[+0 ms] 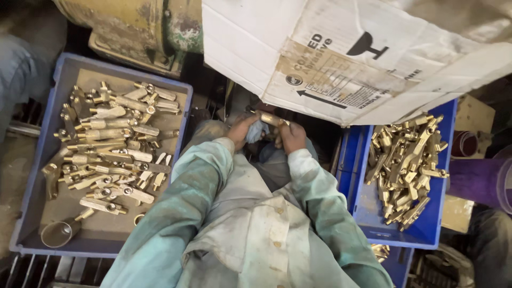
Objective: The person picks up individual gold-colored metal latch components from a large blue tray, wipes them with a blue cloth, and places them into a smaller blue bin.
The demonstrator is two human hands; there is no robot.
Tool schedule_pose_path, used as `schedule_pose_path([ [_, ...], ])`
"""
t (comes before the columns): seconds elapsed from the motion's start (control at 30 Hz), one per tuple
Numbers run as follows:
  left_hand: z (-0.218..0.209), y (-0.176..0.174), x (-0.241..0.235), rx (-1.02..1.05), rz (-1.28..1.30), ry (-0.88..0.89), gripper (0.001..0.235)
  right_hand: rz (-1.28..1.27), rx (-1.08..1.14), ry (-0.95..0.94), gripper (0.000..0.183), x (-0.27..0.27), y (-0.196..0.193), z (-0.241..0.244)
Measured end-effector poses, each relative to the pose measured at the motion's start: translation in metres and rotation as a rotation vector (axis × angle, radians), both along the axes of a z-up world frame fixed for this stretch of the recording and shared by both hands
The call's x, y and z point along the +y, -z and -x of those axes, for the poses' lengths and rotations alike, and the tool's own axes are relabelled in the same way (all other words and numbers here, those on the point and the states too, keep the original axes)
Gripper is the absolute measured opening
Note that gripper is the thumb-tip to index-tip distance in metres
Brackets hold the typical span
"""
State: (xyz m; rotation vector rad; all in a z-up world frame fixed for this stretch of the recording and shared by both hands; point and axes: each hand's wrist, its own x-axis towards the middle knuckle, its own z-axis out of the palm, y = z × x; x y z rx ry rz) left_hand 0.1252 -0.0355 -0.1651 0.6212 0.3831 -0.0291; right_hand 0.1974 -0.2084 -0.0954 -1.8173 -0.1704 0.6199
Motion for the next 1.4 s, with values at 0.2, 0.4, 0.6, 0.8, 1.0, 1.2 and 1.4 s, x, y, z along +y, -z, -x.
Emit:
schedule_pose_path([
  [0.2,0.048,-0.102,0.000,-0.139,-0.101,-0.022,0.039,-0.024,-0.197,-0.160,0.032,-0.034,-0.122,0.057],
  [0.4,0.079,-0.192,0.007,-0.444,-0.359,0.021,0.041,-0.128,-0.306,-0.152,0.031,-0.041,-0.181,0.091],
  [0.6,0.079,-0.198,0.016,-0.528,-0.649,-0.045,0.031,-0.547,0.560,-0.184,0.048,-0.047,-0.155,0.078],
  [0.8,0.065,-0.158,0.007,-0.126,-0.377,-0.070,0.030,-0.305,0.226,-0.169,0.054,-0.035,-0.131,0.074],
  [1.0,0.035,-0.079,0.005,0.002,0.013,-0.094,0.029,0.077,-0.229,-0.230,0.030,-0.024,-0.101,0.057],
  [1.2,-0.002,0.012,0.008,0.184,0.075,0.068,0.047,0.030,-0.069,-0.208,0.031,-0.011,-0.028,0.015],
  [1.4,-0.026,0.069,-0.005,0.253,0.052,-0.049,0.053,0.019,0.103,-0.110,0.036,-0.003,0.034,-0.010],
])
